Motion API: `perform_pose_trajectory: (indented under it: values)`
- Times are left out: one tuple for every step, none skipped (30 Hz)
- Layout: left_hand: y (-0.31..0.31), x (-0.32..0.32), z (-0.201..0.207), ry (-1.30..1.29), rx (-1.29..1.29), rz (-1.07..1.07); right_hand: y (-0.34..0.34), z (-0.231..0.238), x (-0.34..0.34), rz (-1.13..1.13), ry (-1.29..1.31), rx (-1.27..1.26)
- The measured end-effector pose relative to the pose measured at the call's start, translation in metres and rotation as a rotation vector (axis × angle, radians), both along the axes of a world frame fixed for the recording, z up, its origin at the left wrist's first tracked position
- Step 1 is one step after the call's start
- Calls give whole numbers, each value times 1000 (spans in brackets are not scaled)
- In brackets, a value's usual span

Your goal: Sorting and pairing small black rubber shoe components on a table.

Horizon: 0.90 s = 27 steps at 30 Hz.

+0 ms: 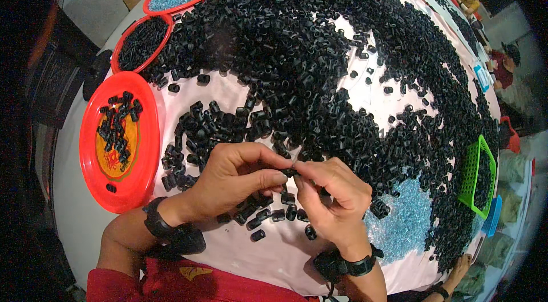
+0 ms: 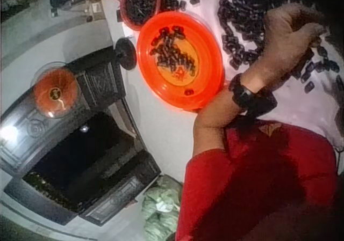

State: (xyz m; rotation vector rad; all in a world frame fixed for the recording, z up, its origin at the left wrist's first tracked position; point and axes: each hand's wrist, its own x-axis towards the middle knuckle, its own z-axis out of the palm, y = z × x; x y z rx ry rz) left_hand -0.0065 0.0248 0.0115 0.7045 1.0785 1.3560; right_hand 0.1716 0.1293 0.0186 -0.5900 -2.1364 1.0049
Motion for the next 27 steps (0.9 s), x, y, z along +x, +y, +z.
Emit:
perform_pose_trajectory:
  values:
    - [0, 0, 2, 67, -5, -1, 2, 0, 0, 26, 17, 37]
    - [-1, 0, 2, 68, -5, -1, 3, 0, 0, 52, 33, 74]
    - [-1, 0, 1, 101, 5, 2, 4, 2, 0, 52, 34, 74]
    - [-1, 0, 1, 133, 16, 6, 5, 3, 1, 70, 24, 44]
    - [-1, 0, 2, 134, 16, 6, 5, 4, 1, 87, 14, 15]
    - [-2, -1, 3, 146, 6, -4, 6, 6, 2, 86, 15, 15]
    - [-1, -1, 3, 157, -4, -17, 8, 7, 2, 111, -1, 9]
    - [-1, 0, 2, 156, -3, -20, 8, 9, 3, 135, -16, 4]
    - [0, 0, 2, 162, 14, -14, 7, 9, 3, 132, -17, 4]
    - [0, 1, 1, 172, 29, -5, 6, 9, 3, 118, -20, -7]
    - [-1, 1, 1, 173, 27, -5, 5, 9, 2, 104, -22, -19]
    - [-1, 1, 1, 171, 22, 3, 4, 9, 3, 105, -21, -21]
    - [-1, 1, 1, 166, 22, 8, 2, 10, 4, 73, -60, -94]
    - [-1, 1, 1, 165, 22, 6, 1, 11, 4, 40, -99, -167]
    - [0, 0, 0, 161, 31, 8, 1, 10, 4, 39, -101, -167]
    - [0, 0, -1, 159, 38, 12, 1, 9, 5, 52, -97, -175]
    - [0, 0, -1, 158, 37, 11, 2, 8, 6, 65, -93, -184]
    - [-1, 0, 0, 226, 44, -2, 2, 9, 5, 65, -94, -186]
    - [-1, 0, 1, 293, 52, -15, 2, 11, 5, 75, -104, -145]
    - [-2, 0, 1, 292, 50, -17, 1, 13, 5, 84, -114, -104]
    - [-2, 0, 1, 378, 95, 1, 0, 14, 4, 82, -115, -106]
    - [-2, 1, 1, 463, 140, 20, -3, 15, 3, 66, -112, -86]
    - [-2, 2, 0, 462, 137, 17, -4, 15, 3, 49, -109, -67]
    - [-2, 2, 0, 576, 210, 49, -4, 15, 4, 46, -109, -70]
    - [-1, 3, -1, 688, 285, 80, -5, 15, 5, 37, -139, -112]
    - [-1, 4, -3, 686, 284, 75, -5, 15, 7, 27, -168, -153]
    - [0, 4, -5, 747, 322, 100, -5, 14, 8, 22, -168, -155]
